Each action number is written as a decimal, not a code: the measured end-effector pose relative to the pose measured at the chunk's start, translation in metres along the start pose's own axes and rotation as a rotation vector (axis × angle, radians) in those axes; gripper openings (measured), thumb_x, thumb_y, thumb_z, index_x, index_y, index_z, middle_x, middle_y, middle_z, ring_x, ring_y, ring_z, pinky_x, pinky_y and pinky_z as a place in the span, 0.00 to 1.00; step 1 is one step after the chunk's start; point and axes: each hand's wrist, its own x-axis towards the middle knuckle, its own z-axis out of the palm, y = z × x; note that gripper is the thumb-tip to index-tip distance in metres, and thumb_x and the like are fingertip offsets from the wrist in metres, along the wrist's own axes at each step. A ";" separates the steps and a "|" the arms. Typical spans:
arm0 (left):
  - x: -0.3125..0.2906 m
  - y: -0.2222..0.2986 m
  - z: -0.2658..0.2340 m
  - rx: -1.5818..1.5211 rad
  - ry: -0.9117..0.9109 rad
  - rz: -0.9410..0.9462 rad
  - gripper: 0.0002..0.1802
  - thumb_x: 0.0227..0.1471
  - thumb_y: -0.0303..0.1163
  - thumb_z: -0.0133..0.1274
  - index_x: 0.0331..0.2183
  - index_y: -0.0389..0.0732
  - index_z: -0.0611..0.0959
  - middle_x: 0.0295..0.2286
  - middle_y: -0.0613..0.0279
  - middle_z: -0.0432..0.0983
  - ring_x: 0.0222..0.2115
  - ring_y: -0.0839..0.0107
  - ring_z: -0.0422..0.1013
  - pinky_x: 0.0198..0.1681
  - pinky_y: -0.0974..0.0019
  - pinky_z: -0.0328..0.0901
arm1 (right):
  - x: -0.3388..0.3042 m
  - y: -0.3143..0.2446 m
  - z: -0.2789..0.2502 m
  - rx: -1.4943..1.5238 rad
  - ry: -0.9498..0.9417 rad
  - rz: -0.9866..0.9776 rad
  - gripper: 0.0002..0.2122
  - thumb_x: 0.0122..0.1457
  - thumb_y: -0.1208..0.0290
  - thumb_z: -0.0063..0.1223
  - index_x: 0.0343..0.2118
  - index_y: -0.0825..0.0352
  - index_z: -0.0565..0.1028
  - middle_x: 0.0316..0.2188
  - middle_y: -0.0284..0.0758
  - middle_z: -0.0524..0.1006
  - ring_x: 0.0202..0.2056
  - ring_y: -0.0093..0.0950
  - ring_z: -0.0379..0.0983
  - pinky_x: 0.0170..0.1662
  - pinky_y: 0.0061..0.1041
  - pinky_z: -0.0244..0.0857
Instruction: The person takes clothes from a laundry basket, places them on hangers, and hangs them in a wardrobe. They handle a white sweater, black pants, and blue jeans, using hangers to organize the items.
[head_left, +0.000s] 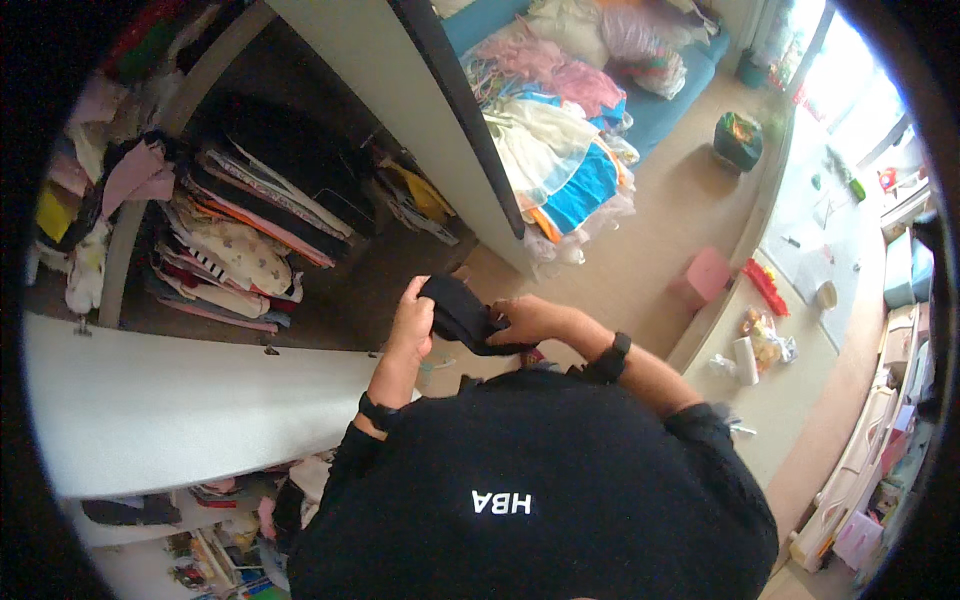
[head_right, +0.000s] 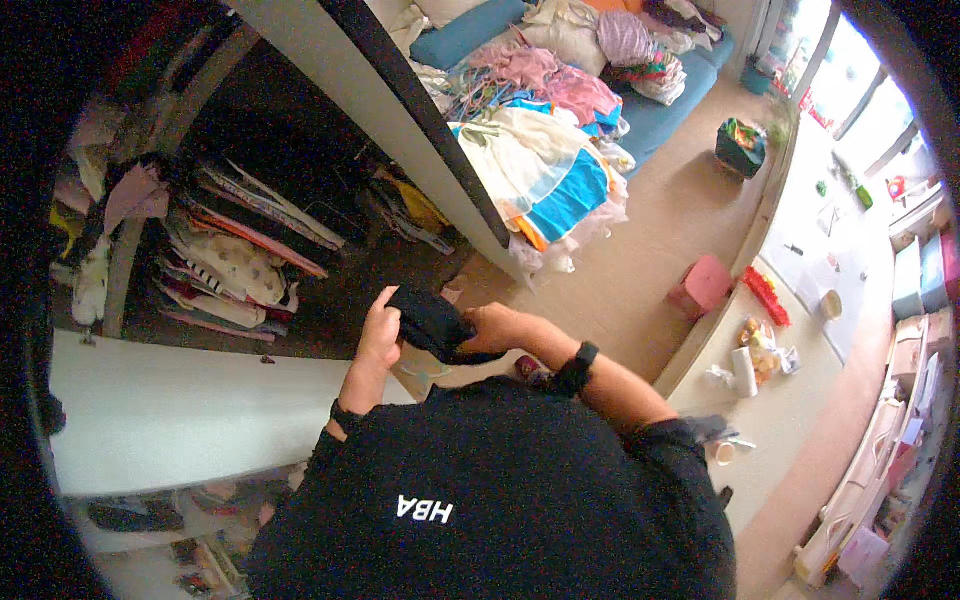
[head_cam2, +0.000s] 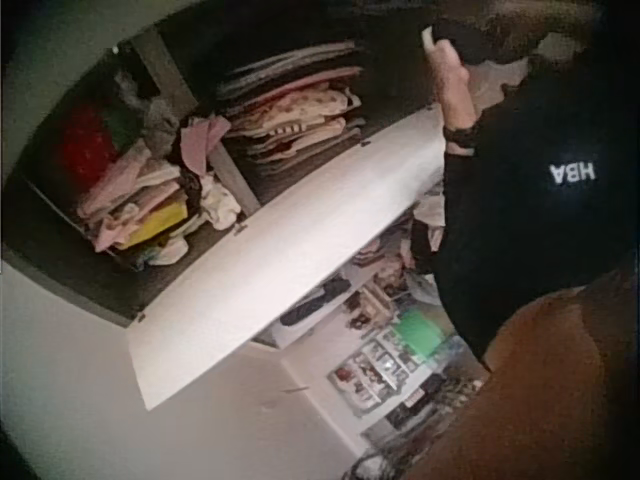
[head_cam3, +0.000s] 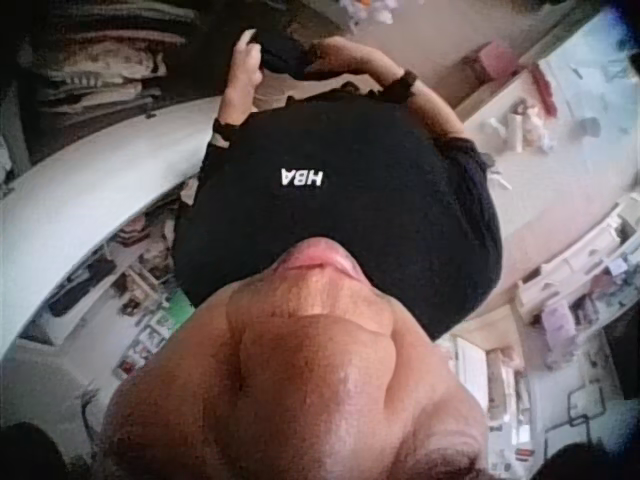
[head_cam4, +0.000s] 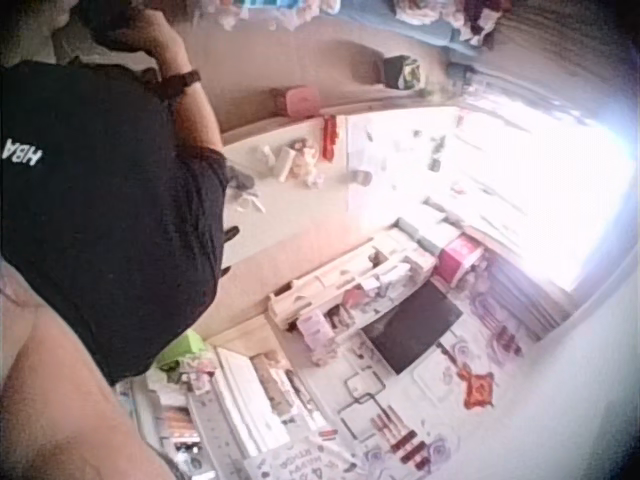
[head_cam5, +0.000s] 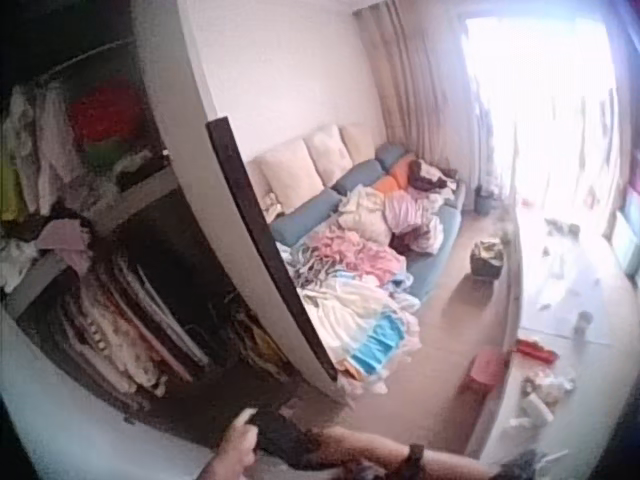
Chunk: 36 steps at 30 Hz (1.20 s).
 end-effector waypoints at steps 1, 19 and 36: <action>0.005 0.005 -0.005 0.125 -0.054 0.038 0.25 0.45 0.17 0.35 0.48 0.35 0.70 0.38 0.58 0.72 0.37 0.68 0.70 0.42 0.65 0.66 | 0.012 0.003 -0.008 -0.056 -0.078 0.049 0.27 0.49 0.51 0.56 0.46 0.67 0.71 0.38 0.44 0.76 0.41 0.38 0.73 0.45 0.30 0.66; 0.099 -0.002 -0.009 0.779 0.113 0.047 0.14 0.42 0.26 0.54 0.36 0.36 0.75 0.29 0.54 0.75 0.32 0.66 0.71 0.37 0.65 0.64 | 0.173 0.188 -0.092 -0.172 -0.482 -0.317 0.13 0.53 0.62 0.45 0.27 0.69 0.76 0.19 0.37 0.76 0.18 0.30 0.73 0.22 0.31 0.68; 0.048 -0.119 0.025 1.436 0.011 -0.424 0.24 0.51 0.37 0.46 0.50 0.40 0.69 0.46 0.45 0.67 0.47 0.53 0.63 0.50 0.51 0.57 | 0.390 0.303 -0.382 1.187 0.209 -0.115 0.14 0.59 0.68 0.48 0.45 0.70 0.68 0.35 0.36 0.73 0.37 0.26 0.71 0.41 0.25 0.67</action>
